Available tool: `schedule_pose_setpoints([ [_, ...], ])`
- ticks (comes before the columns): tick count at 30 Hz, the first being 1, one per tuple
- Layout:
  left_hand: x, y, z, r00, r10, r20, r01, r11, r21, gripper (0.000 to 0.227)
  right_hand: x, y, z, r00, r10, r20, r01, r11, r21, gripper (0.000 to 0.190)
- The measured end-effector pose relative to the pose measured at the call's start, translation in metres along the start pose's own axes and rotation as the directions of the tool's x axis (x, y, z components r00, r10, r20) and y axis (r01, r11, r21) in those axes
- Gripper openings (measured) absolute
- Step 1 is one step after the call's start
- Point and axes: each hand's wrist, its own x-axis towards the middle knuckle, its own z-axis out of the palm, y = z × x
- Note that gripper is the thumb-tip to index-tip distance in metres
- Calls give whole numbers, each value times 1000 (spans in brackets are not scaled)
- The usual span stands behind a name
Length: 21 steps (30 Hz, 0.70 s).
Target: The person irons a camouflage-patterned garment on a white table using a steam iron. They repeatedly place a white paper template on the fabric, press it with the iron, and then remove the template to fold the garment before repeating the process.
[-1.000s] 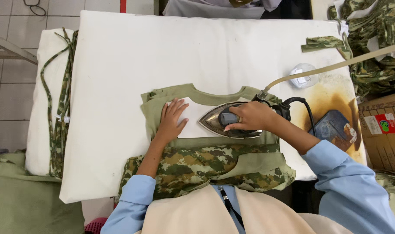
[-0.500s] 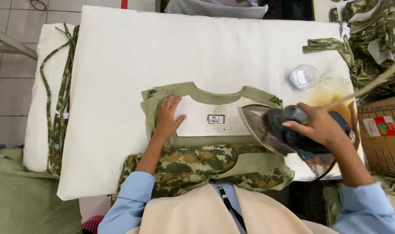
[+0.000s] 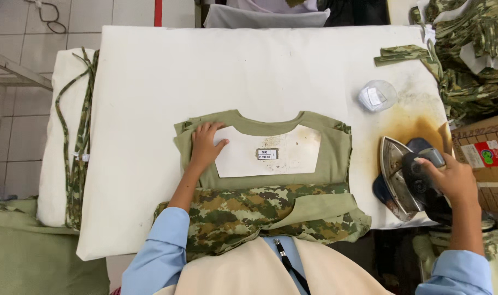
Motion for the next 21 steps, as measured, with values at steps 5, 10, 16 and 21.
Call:
schedule_pose_setpoints([
  [5, -17, 31, -44, 975, 187, -124, -215, 935, -281, 27, 8, 30, 30, 927, -212, -311, 216, 976, -21, 59],
  [10, -93, -16, -111, 891, 109, -441, -329, 825, -460, 13, -32, -3, 49, 469, -338, -816, 554, 832, -26, 40],
  [16, -220, -106, -144, 513, -377, -771, 172, 925, -339, 31, -122, -138, 87, 613, -675, -410, 759, 358, 544, 6],
  [21, -246, -104, -128, 523, -376, -765, 769, 595, 234, 57, -154, -170, 123, 394, -913, -107, 902, 363, 233, 18],
])
